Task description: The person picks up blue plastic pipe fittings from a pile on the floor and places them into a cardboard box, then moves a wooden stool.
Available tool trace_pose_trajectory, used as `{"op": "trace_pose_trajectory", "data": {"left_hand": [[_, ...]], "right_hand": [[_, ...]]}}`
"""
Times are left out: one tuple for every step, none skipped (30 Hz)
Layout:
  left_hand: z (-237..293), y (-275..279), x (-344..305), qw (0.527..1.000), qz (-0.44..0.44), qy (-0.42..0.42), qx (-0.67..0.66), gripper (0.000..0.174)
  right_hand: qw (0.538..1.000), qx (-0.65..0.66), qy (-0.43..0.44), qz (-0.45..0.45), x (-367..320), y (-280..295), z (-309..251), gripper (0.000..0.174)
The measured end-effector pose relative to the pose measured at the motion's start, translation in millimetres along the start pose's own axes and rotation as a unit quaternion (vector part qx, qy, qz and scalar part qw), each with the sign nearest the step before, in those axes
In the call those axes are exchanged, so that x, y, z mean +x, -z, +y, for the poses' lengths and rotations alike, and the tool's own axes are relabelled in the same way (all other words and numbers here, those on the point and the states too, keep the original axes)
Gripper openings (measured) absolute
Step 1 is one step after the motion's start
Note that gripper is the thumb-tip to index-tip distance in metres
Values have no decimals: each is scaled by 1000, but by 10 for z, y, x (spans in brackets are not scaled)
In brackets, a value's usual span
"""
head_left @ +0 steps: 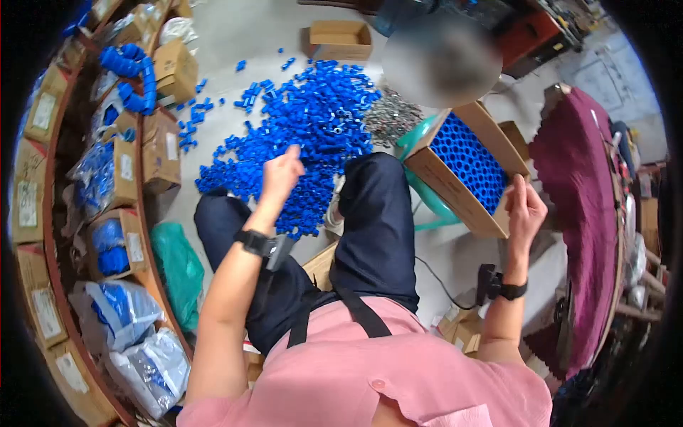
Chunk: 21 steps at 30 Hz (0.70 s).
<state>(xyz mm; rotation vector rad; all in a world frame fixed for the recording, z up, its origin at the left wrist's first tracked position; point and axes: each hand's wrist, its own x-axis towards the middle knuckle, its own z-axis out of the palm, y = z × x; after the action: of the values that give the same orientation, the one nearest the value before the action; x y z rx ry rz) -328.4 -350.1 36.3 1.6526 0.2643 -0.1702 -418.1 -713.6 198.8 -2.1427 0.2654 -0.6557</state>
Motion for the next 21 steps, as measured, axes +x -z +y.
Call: {"op": "trace_pose_trajectory", "data": {"left_hand": [[-128, 175, 56, 1000, 12, 7, -14, 53], [-214, 321, 91, 999, 8, 17, -44, 54], [-214, 420, 79, 997, 10, 28, -75, 55], [-220, 495, 80, 996, 6, 36, -85, 56], [-233, 543, 86, 995, 16, 34, -96, 56], [-192, 550, 82, 996, 20, 15, -83, 56], [-160, 565, 73, 997, 30, -3, -69, 56], [-144, 575, 77, 996, 38, -5, -76, 55], [-235, 595, 128, 996, 34, 2, -88, 55], [-260, 620, 124, 996, 37, 2, -82, 53], [-380, 635, 169, 996, 47, -19, -71, 50], [-475, 673, 173, 996, 59, -25, -55, 47], [-578, 699, 166, 996, 78, -26, -46, 45], [-715, 742, 165, 994, 103, -38, -28, 43], [-831, 795, 175, 993, 118, -2, 14, 39], [-887, 820, 185, 990, 140, -1, 19, 38], [-936, 821, 202, 987, 159, 1, 23, 36], [-928, 818, 180, 988, 155, -2, 26, 35], [-907, 816, 168, 988, 150, -6, 31, 33], [-893, 817, 142, 990, 137, 5, 26, 29], [-929, 788, 128, 989, 146, -10, 30, 24]], "right_hand": [[999, 35, -27, 9, -63, -51, -34, 37], [997, 70, -13, 11, -104, -105, -14, 39], [994, 107, 2, 8, -126, -186, -63, 40], [992, 129, 2, 6, -154, -280, -143, 42], [992, 125, -19, 9, -177, -387, -255, 44], [990, 141, -22, -3, -174, -491, -364, 44], [987, 158, -24, -20, -170, -608, -474, 45], [983, 179, -5, -32, -158, -749, -604, 44], [978, 202, 12, -48, -141, -903, -743, 44], [970, 234, 6, -61, -117, -1061, -870, 45], [966, 242, 25, -88, -98, -1218, -1000, 44], [950, 286, 15, -121, -73, -1398, -1115, 44], [932, 327, 1, -155, -51, -1573, -1228, 43], [927, 335, -15, -171, -71, -1773, -1402, 44], [921, 339, -14, -194, -60, -1976, -1496, 44], [891, 380, -38, -247, -48, -2161, -1567, 45], [858, 417, -64, -294, -36, -2334, -1628, 46], [842, 429, -88, -315, -33, -2527, -1673, 45], [800, 468, -121, -356, 26, -2711, -1608, 42], [784, 474, -165, -365, 42, -2878, -1556, 41], [768, 478, -209, -371, 35, -3020, -1507, 40]]}}
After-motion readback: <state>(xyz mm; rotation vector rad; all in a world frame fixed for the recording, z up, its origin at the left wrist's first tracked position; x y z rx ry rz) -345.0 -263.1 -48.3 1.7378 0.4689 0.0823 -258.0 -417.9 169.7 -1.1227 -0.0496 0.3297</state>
